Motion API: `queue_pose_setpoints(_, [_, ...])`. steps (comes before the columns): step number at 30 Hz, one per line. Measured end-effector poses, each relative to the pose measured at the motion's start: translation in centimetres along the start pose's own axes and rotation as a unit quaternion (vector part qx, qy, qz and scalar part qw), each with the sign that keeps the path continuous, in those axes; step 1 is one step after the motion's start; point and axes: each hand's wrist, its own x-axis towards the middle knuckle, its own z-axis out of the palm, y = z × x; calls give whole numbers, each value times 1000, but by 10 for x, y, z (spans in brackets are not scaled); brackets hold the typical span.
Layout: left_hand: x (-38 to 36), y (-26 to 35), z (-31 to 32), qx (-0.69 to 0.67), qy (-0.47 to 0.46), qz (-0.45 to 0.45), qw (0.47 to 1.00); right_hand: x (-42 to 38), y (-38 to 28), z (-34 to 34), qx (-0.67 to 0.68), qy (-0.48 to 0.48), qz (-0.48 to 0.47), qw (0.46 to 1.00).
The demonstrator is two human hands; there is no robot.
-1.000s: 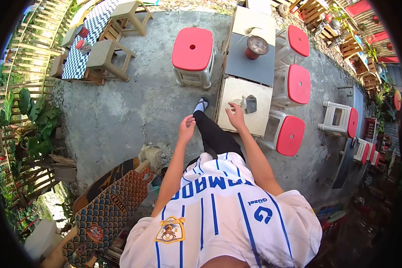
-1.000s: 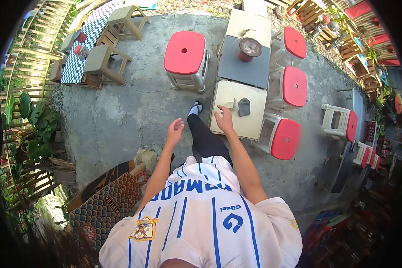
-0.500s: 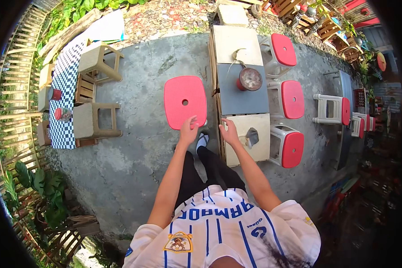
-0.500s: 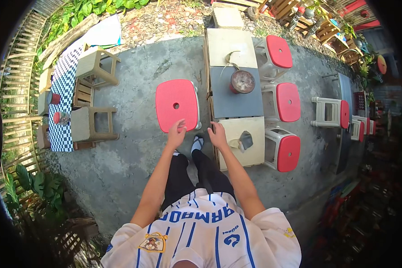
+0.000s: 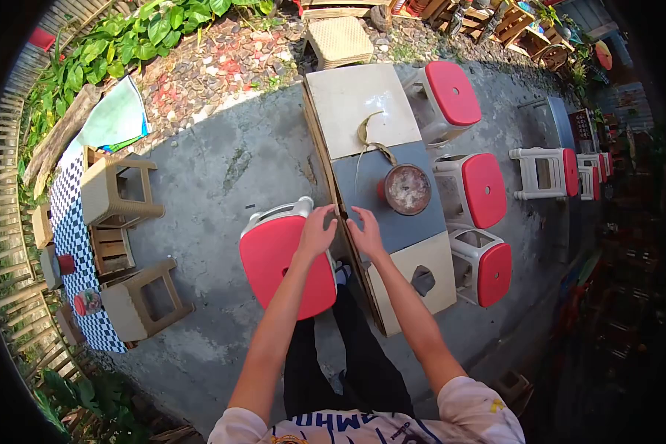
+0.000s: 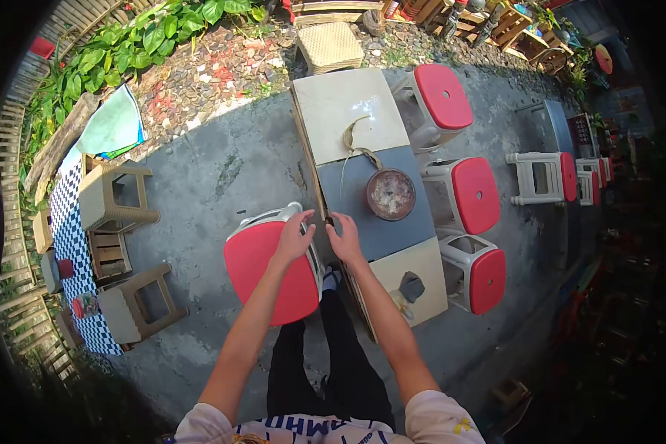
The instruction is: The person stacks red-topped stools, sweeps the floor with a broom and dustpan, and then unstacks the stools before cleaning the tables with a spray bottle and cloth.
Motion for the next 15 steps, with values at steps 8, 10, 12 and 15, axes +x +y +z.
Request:
queue_pose_setpoints(8, [140,-101,82,102,-25,4,994,200,103,42,-28,81,97,992])
queue_pose_setpoints(10, [158,-112,99,145,-22,-22,989,226,109,41,-84,70,175,979])
queue_pose_setpoints(12, [172,-130,112,173,-52,-27,983,245,108,38,-101,46,262,959])
queue_pose_setpoints(15, [178,-140,117,196,-58,-17,979,266,110,46,-114,37,358,926])
